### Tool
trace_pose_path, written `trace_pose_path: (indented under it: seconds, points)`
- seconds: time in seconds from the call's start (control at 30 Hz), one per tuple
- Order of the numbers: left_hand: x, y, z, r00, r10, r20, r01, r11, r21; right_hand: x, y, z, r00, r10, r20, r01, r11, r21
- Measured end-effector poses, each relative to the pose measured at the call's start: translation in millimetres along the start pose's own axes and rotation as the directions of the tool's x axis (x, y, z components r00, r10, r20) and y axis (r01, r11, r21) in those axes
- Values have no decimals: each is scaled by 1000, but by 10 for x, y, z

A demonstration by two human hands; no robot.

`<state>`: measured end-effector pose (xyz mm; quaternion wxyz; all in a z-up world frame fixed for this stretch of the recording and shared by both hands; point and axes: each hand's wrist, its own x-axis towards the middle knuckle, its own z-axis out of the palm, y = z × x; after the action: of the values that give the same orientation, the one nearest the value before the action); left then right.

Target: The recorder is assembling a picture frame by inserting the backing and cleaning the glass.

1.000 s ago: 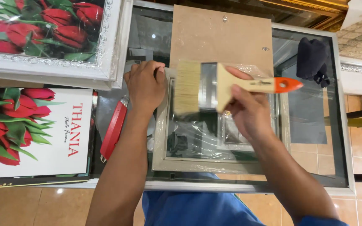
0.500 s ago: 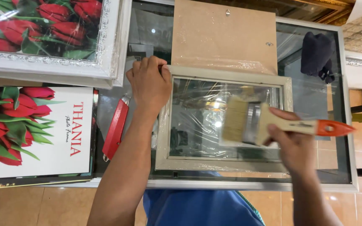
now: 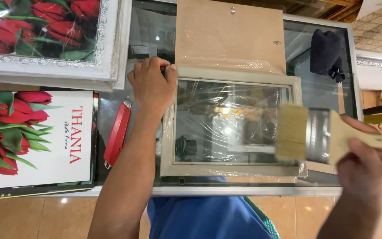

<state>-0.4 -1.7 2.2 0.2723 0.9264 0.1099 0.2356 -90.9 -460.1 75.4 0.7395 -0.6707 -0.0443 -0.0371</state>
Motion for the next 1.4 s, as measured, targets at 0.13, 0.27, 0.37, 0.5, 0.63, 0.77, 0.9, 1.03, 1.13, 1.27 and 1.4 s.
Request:
trace_pose_path:
  seconds: [0.13,0.27,0.37,0.5,0.63,0.77,0.9,1.03,1.13,1.27,1.4]
  points:
    - [-1,-1,30,1000,-2,-4,2,1000,29,-211,72,-241,987,83,-135,-135,890,-436]
    - [1,-45,103,999,-43,33,42,999,34,-209,339,880,984,177,3,-172,961,-216]
    - [-18,-80,173,992,-102,69,99,994,52,-230,351,1823,974,193,121,-157,953,-260]
    - [-7,-59,159,990,-118,73,115,992,49,-146,221,2385,964,120,239,-72,977,-201]
    - [18,-142,203,993,-89,76,87,996,21,-16,242,2247,961,76,264,-16,975,-223]
    - [-13,-125,169,998,-57,38,58,998,-11,-10,191,1325,983,181,-16,-166,860,-483]
    - [0,-74,89,997,-53,51,54,998,-26,69,-154,432,973,125,-193,-228,636,-737]
    - [-4,-90,59,996,-54,77,56,998,-28,80,-363,687,970,64,-234,-242,235,-941]
    - [6,-86,47,993,-62,97,66,997,-40,240,-281,1795,998,-23,62,56,789,-612]
    - [-1,-180,121,996,-38,79,40,999,-23,539,165,2605,967,215,134,-160,928,-338]
    - [14,-185,111,995,-51,90,56,997,-46,843,167,2174,986,123,110,-53,867,-496]
